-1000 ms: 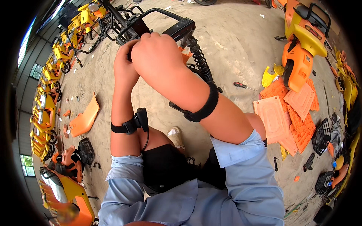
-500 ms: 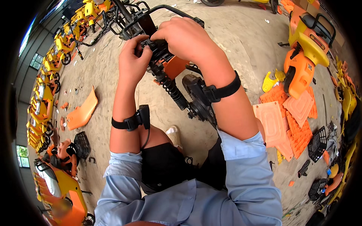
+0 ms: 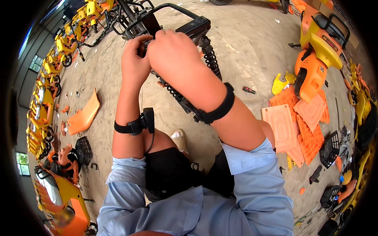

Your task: The person assembles a component on a motorcycle frame using a wrench. They position a bracket onto the fork assembly and use the wrench to tighten the bolts.

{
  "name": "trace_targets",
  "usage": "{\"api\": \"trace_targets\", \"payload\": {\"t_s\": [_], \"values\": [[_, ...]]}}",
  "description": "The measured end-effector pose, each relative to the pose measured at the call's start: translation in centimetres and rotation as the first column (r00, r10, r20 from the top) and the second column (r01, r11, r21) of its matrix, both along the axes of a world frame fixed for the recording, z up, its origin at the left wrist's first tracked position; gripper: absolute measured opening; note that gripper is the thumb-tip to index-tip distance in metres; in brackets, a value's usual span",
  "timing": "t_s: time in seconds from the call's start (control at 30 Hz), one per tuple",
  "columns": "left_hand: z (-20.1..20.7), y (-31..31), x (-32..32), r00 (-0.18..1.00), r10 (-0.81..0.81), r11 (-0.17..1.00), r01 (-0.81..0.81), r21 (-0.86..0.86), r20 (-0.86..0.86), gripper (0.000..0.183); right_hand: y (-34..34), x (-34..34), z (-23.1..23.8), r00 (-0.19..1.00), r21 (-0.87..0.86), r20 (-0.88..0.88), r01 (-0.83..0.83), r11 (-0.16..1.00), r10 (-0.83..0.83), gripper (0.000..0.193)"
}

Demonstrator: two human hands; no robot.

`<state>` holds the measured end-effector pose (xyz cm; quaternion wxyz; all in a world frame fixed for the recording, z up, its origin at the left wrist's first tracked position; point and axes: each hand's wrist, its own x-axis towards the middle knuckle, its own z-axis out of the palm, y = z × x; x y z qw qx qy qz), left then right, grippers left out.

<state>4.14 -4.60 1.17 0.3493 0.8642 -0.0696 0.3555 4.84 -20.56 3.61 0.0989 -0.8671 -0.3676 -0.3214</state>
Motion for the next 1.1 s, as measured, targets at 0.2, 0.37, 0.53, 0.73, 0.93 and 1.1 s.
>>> {"api": "trace_targets", "payload": {"t_s": [0.2,0.37,0.53,0.73,0.93,1.1], "values": [[-0.3,0.3,-0.1,0.999,0.020,1.000,-0.020,0.002,0.030,0.024,0.5,-1.0,1.5,1.000,0.264,0.019,0.017,0.964,-0.022,0.024],[-0.3,0.6,0.1,0.998,0.031,0.998,-0.034,0.057,0.054,0.027,-3.9,-0.9,5.1,0.951,0.355,-0.290,-0.001,0.935,0.111,0.030],[-0.3,0.1,0.7,0.993,0.059,0.981,-0.077,0.179,0.104,0.027,-4.8,0.1,4.6,0.988,0.443,-0.116,-0.039,0.896,0.100,0.031],[-0.4,0.9,1.1,0.999,-0.032,0.991,0.029,0.130,0.021,0.026,-5.3,-0.3,5.5,0.974,0.525,-0.144,-0.075,0.848,0.176,0.033],[-0.4,0.5,0.8,0.999,0.035,0.992,-0.036,0.119,0.019,0.025,-4.3,1.5,3.4,0.990,0.426,-0.132,0.006,0.905,0.055,0.034],[-0.4,1.0,1.1,0.999,-0.007,0.988,0.000,0.152,0.046,0.025,-3.9,2.1,2.7,0.980,0.416,-0.195,0.046,0.908,0.040,0.038]]}}
